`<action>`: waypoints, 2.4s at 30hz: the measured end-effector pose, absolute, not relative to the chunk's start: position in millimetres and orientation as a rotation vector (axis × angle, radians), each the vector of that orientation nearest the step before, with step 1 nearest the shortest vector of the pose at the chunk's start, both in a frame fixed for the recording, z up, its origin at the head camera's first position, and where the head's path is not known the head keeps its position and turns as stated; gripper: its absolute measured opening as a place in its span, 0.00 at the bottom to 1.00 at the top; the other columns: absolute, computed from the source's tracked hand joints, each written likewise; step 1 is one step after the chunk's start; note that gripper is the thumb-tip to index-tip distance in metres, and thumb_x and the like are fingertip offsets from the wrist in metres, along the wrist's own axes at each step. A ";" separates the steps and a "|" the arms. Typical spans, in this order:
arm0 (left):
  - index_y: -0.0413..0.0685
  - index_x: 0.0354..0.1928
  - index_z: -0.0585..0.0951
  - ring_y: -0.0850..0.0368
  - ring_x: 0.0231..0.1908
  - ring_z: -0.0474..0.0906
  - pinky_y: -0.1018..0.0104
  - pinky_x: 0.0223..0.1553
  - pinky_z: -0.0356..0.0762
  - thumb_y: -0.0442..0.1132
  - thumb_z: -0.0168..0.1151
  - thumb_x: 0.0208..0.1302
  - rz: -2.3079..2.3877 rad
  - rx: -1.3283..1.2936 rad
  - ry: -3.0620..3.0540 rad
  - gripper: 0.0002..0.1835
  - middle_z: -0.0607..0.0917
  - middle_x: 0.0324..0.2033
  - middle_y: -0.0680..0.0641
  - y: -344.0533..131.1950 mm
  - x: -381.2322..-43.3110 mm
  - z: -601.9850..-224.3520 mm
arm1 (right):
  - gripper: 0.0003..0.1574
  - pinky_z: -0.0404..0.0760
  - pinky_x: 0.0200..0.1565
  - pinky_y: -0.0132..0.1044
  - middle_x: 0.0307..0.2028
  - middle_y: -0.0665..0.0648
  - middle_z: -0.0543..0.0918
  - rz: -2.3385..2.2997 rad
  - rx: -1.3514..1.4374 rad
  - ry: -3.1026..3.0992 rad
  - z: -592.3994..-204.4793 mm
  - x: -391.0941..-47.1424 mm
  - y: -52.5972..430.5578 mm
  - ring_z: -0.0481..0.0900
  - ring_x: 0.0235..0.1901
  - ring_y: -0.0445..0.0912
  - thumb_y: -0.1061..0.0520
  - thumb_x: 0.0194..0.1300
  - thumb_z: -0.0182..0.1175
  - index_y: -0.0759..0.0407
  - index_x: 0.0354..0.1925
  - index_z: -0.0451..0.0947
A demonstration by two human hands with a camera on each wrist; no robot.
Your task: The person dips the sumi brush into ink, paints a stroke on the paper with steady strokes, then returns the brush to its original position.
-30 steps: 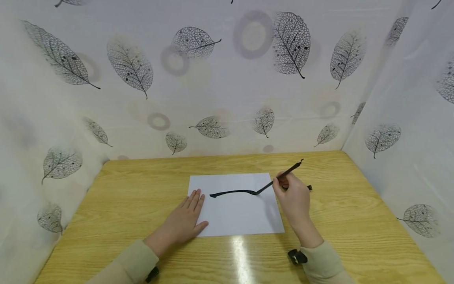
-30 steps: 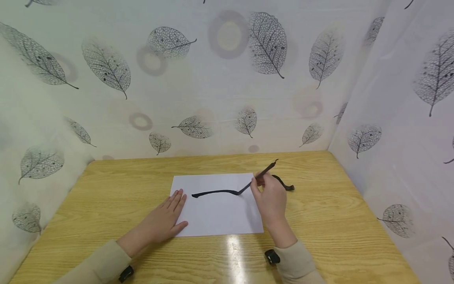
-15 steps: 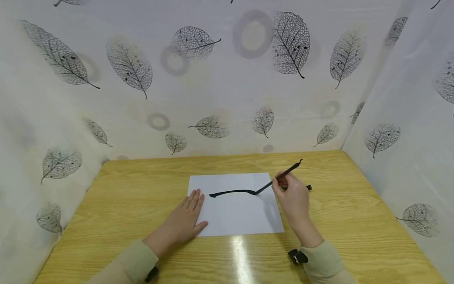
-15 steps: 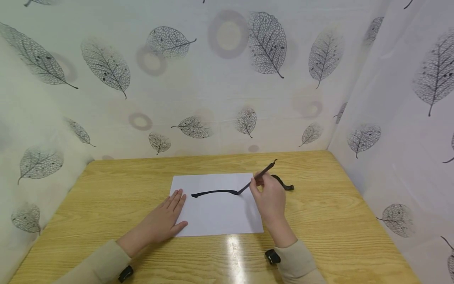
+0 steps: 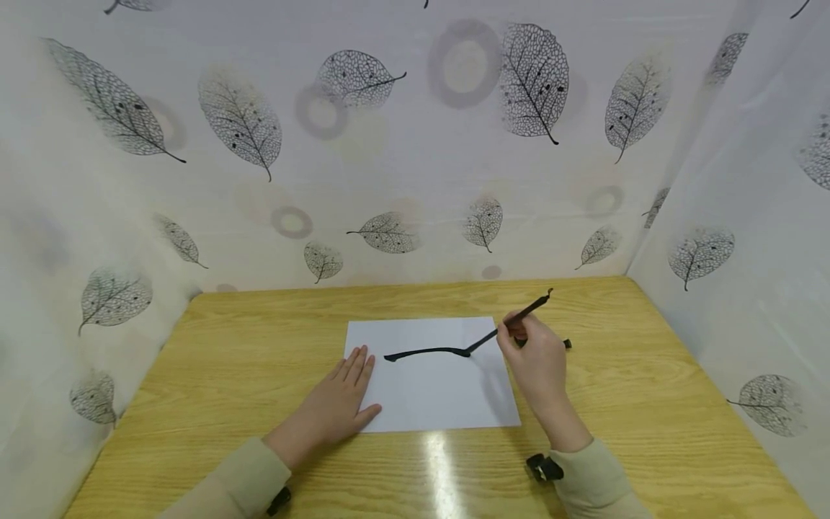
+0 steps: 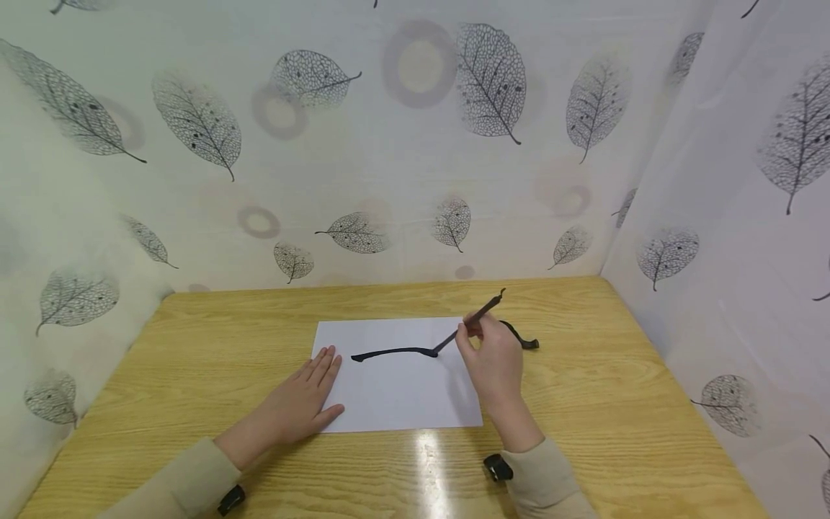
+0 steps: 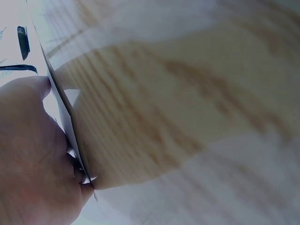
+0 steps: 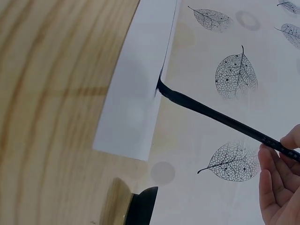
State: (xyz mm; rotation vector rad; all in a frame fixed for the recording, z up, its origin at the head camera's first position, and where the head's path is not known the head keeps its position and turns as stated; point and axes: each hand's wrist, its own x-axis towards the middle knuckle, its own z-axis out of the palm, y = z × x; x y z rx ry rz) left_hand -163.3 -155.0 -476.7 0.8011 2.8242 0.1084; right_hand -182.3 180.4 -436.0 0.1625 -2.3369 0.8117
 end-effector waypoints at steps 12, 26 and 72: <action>0.31 0.82 0.55 0.36 0.84 0.48 0.43 0.84 0.55 0.60 0.50 0.81 0.099 0.806 2.825 0.45 0.52 0.84 0.31 -155.8 -165.0 -480.6 | 0.05 0.88 0.31 0.49 0.30 0.62 0.91 0.873 0.214 -2.174 -421.0 -177.1 176.7 0.89 0.27 0.55 0.69 0.62 0.69 0.68 0.39 0.85; 0.30 0.82 0.55 0.34 0.84 0.48 0.41 0.83 0.55 0.60 0.51 0.81 0.117 0.829 2.833 0.46 0.52 0.83 0.30 -155.8 -166.1 -481.5 | 0.04 0.84 0.32 0.39 0.30 0.63 0.91 0.795 0.300 -2.072 -399.8 -172.5 185.9 0.88 0.27 0.54 0.68 0.61 0.70 0.68 0.37 0.87; 0.31 0.82 0.55 0.36 0.84 0.49 0.44 0.83 0.56 0.61 0.49 0.81 0.082 0.817 2.831 0.45 0.52 0.84 0.31 -155.9 -165.0 -481.1 | 0.19 0.78 0.17 0.49 0.22 0.64 0.88 0.254 0.860 -1.518 -404.8 -172.6 223.5 0.80 0.16 0.56 0.66 0.74 0.60 0.70 0.24 0.84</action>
